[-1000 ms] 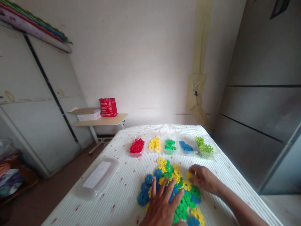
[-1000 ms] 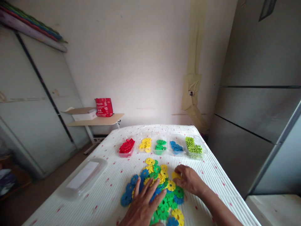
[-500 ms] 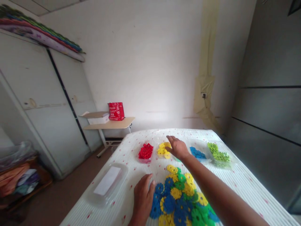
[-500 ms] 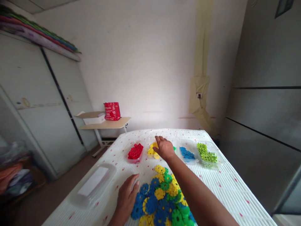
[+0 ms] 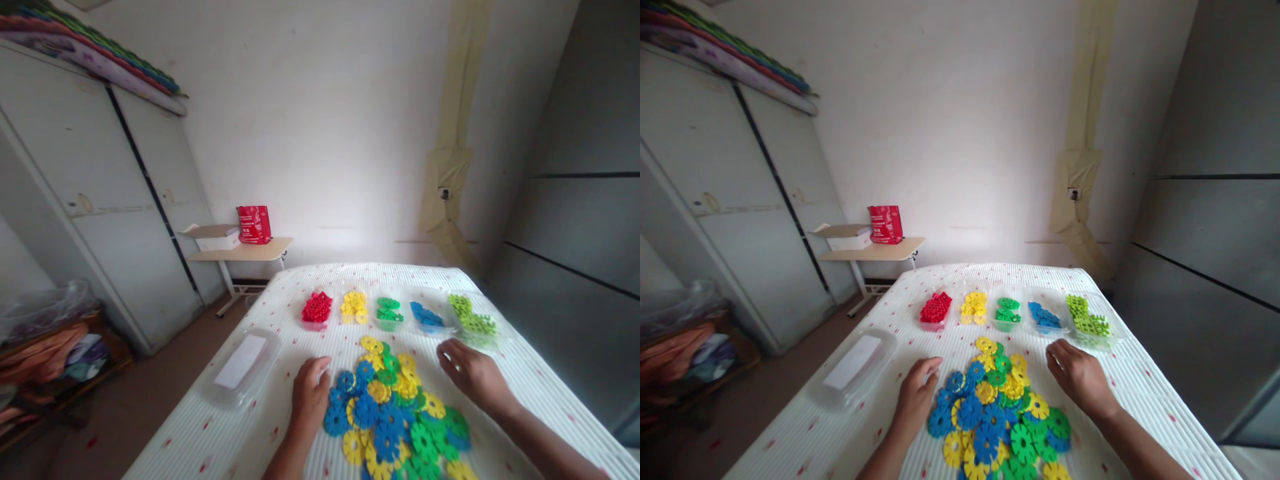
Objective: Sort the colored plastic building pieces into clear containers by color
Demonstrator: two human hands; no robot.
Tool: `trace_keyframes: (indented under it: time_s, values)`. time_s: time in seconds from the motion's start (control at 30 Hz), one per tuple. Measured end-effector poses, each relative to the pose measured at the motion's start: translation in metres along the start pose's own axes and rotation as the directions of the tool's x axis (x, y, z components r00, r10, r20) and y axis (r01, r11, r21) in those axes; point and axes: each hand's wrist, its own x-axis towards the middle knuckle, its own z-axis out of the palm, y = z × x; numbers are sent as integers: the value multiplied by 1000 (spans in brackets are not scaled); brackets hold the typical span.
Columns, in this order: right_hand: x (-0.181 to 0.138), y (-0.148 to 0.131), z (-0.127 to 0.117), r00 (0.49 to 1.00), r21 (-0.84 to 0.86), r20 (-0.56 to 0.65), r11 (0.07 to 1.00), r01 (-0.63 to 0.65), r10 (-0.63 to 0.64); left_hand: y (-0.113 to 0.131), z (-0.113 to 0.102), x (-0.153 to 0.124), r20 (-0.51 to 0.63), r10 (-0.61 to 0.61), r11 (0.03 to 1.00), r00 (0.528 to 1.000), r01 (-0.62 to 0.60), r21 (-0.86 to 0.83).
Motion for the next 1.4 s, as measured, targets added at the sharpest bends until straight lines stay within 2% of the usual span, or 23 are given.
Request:
trace_keyframes:
  time_s: [0.13, 0.27, 0.37, 0.47, 0.67, 1.0, 1.1, 1.23, 1.33, 1.4]
  values:
    - [-26, 21, 6, 991, 74, 31, 989, -131, 129, 13, 2, -3, 79, 35, 989, 996, -46, 142]
    - [-21, 19, 9, 978, 162, 66, 965, -206, 198, 30, 5, -6, 195, -4, 935, 981, -65, 349]
    - [-16, 15, 11, 974, 186, 92, 958, -220, 206, 35, 6, -6, 223, -50, 921, 974, -41, 387]
    - [-17, 16, 12, 969, 212, 103, 947, -242, 225, 29, 6, -5, 187, -32, 952, 982, -27, 305]
    - [-19, 20, 16, 959, 204, 119, 939, -276, 256, 16, 6, -3, 51, -38, 999, 998, 39, -19]
    - [-22, 20, 19, 958, 226, 102, 932, -284, 267, 21, 6, -8, 37, -27, 995, 999, 30, -97]
    - [-22, 19, 17, 957, 232, 98, 928, -290, 274, 26, 3, -11, 92, 60, 992, 994, -49, -116]
    - [-22, 21, 19, 960, 233, 110, 932, -277, 258, 41, 3, -19, 231, 251, 967, 940, -252, -27]
    - [-22, 23, 21, 960, 231, 104, 932, -279, 261, 51, 8, -24, 308, 297, 936, 904, -340, 96]
    - [-22, 23, 21, 959, 235, 107, 930, -282, 264, 52, 11, -26, 319, 299, 926, 899, -354, 129]
